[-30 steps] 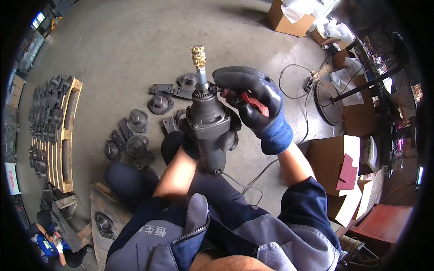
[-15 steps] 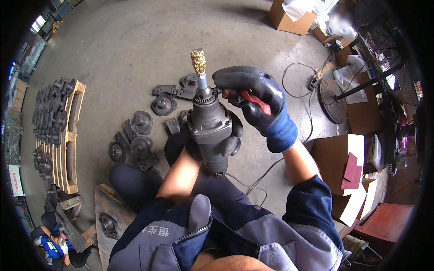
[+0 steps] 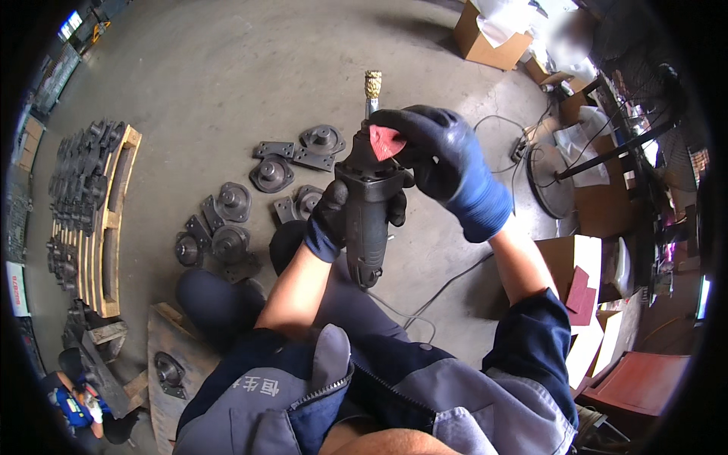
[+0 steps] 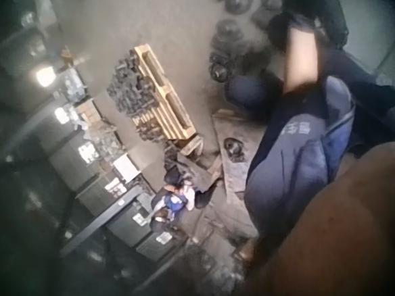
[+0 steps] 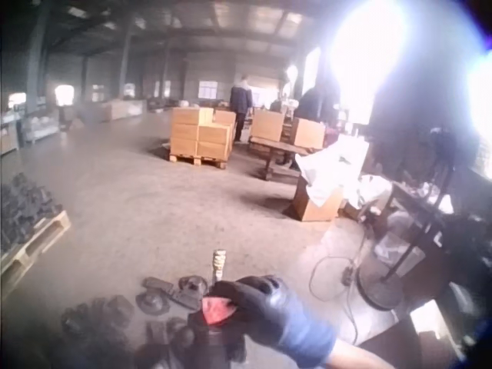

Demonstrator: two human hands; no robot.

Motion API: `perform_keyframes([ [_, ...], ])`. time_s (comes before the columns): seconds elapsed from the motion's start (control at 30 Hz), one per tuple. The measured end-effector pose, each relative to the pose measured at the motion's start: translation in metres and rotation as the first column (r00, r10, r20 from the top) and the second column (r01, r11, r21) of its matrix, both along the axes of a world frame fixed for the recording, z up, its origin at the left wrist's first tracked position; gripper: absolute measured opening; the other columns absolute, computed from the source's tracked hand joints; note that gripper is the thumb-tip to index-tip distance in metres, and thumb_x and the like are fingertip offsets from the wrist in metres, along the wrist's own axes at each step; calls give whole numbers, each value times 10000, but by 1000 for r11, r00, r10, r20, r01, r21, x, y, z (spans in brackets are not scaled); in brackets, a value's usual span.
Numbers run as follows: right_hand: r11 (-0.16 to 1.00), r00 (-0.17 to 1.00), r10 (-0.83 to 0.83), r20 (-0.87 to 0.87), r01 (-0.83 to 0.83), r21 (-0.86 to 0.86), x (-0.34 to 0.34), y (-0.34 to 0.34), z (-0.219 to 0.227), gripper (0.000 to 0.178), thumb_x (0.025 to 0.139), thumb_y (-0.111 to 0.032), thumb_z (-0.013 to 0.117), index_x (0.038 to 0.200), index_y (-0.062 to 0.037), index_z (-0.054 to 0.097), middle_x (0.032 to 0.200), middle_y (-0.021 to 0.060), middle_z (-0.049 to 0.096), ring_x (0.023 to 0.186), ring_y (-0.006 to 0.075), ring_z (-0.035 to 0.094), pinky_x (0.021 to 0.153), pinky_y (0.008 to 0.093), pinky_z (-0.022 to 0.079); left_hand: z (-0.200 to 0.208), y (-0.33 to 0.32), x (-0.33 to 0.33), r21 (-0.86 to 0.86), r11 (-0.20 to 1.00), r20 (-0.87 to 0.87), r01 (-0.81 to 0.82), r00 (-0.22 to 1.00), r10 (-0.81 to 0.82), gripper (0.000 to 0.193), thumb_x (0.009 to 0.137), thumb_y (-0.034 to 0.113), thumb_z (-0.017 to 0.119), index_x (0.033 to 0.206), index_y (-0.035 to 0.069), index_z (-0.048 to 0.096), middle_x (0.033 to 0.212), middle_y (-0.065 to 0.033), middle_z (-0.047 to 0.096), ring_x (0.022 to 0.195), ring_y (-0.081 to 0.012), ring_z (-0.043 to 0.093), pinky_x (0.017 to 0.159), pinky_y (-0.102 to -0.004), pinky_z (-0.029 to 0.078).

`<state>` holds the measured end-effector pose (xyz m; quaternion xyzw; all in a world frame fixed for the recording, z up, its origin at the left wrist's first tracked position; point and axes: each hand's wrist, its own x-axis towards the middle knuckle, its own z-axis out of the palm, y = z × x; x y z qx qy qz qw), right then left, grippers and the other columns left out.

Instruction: The person sits on the floor and uses a handheld rotary tool with a wire brush attachment to grind and clean the surfaces of several metal parts. They systematically move from one part to the next, applying the tool to the central raised areas and edges.

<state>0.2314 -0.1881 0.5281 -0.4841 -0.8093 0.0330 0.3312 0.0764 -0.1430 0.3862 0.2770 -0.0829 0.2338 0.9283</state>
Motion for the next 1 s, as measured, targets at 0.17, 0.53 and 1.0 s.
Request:
perform_keyframes([
  [0.17, 975, 990, -139, -13, 139, 170, -1, -5, -31, 496, 727, -51, 641, 1209, 10, 542, 1048, 207, 632, 909, 377, 639, 797, 409, 511, 10, -7, -1, 154, 972, -38, -178, 982, 186, 950, 648, 586, 747, 1331, 7, 430, 1082, -139, 601, 872, -244, 624, 749, -356, 523],
  [0.53, 984, 998, -32, 47, 23, 178, 8, 1, -25, 514, 662, -87, 691, 1151, -24, 546, 881, 168, 638, 758, 384, 619, 671, 431, 493, 7, -2, 5, 257, 949, -58, -184, 977, 206, 913, 622, 586, 779, 1255, 0, 478, 978, -131, 625, 855, -190, 625, 713, -290, 532],
  [1.0, 912, 927, -338, -163, 365, 189, -5, -2, -67, 315, 841, -244, 596, 1085, -45, 605, 951, 176, 638, 867, 367, 612, 774, 422, 487, -19, -1, 17, 307, 884, 14, -353, 930, 367, 582, 797, 254, 716, 1273, 24, 472, 1061, -84, 615, 911, -170, 592, 812, -320, 500],
])
